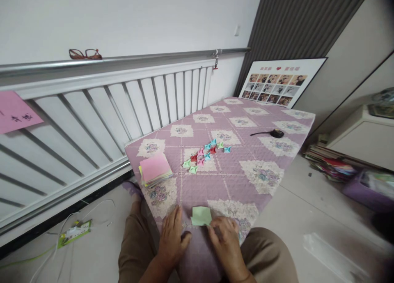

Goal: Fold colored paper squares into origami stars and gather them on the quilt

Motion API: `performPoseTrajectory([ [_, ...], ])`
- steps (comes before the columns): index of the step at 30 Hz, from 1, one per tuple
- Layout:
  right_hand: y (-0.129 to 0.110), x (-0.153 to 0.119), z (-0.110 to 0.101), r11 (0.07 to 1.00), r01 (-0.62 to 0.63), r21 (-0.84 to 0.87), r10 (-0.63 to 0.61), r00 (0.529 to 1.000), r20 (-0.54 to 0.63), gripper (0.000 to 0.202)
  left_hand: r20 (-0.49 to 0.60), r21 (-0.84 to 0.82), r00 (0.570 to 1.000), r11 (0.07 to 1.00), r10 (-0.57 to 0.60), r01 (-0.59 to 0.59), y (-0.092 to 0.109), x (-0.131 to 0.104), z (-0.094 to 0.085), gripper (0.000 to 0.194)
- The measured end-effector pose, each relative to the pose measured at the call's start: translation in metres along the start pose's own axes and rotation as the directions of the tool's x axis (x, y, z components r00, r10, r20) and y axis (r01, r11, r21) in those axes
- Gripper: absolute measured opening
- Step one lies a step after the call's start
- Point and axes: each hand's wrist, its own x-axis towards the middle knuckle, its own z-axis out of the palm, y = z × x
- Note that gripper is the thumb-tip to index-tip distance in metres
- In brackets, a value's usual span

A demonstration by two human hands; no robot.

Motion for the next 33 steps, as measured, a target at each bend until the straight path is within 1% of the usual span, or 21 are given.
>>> performPoseTrajectory([
  [2,-0.006,-0.003,-0.004,0.995,0.093,-0.025,-0.092,0.995,0.035,0.01,-0.083,-0.048,0.997,0.999,0.004,-0.008,-0.003,-0.008,0.004,0.068],
  [5,-0.014,-0.014,-0.006,0.987,0.16,-0.016,-0.157,0.982,0.104,0.016,-0.183,-0.09,0.982,0.994,0.043,-0.06,-0.008,-0.025,0.008,0.066],
  [8,-0.018,-0.029,-0.003,0.982,0.19,-0.016,-0.182,0.962,0.205,0.018,-0.232,-0.044,0.957,0.981,0.176,-0.191,-0.009,-0.041,0.007,0.052],
  [10,-0.019,-0.038,-0.001,0.979,0.204,-0.024,-0.19,0.945,0.265,0.017,-0.236,-0.016,0.929,0.955,0.283,-0.295,-0.006,-0.048,0.005,0.035],
  [11,-0.018,-0.042,0.001,0.978,0.207,-0.024,-0.192,0.938,0.288,0.017,-0.234,-0.019,0.92,0.945,0.314,-0.328,-0.004,-0.05,0.003,0.029],
  [12,-0.018,-0.045,0.002,0.978,0.209,-0.022,-0.192,0.932,0.309,0.018,-0.234,-0.031,0.916,0.939,0.327,-0.344,-0.001,-0.05,0.002,0.027],
  [15,-0.016,-0.05,0.004,0.982,0.19,-0.007,-0.175,0.918,0.356,0.023,-0.271,-0.067,0.911,0.938,0.31,-0.339,0.006,-0.048,-0.003,0.033],
  [17,-0.016,-0.052,0.004,0.987,0.163,0.004,-0.152,0.912,0.38,0.027,-0.294,-0.066,0.902,0.935,0.315,-0.348,0.007,-0.046,-0.005,0.035],
  [21,-0.018,-0.049,0.002,0.994,0.105,0.017,-0.102,0.896,0.432,0.023,-0.253,-0.067,0.901,0.922,0.353,-0.38,0.003,-0.047,-0.012,0.029],
  [24,-0.02,-0.046,0.0,0.998,0.063,0.001,-0.057,0.895,0.442,0.019,-0.223,-0.065,0.921,0.938,0.32,-0.342,0.001,-0.051,-0.015,0.024],
  [28,-0.019,-0.042,-0.001,0.999,0.023,-0.033,-0.007,0.91,0.415,0.011,-0.19,-0.083,0.962,0.973,0.195,-0.214,0.0,-0.052,-0.017,0.02],
  [31,-0.02,-0.039,0.0,0.997,-0.007,-0.07,0.035,0.918,0.394,0.011,-0.119,-0.089,0.987,0.989,0.107,-0.118,-0.001,-0.05,-0.018,0.015],
  [33,-0.021,-0.037,0.001,0.994,-0.028,-0.106,0.067,0.921,0.384,0.012,-0.069,-0.088,0.995,0.994,0.066,-0.072,0.0,-0.047,-0.019,0.013],
])
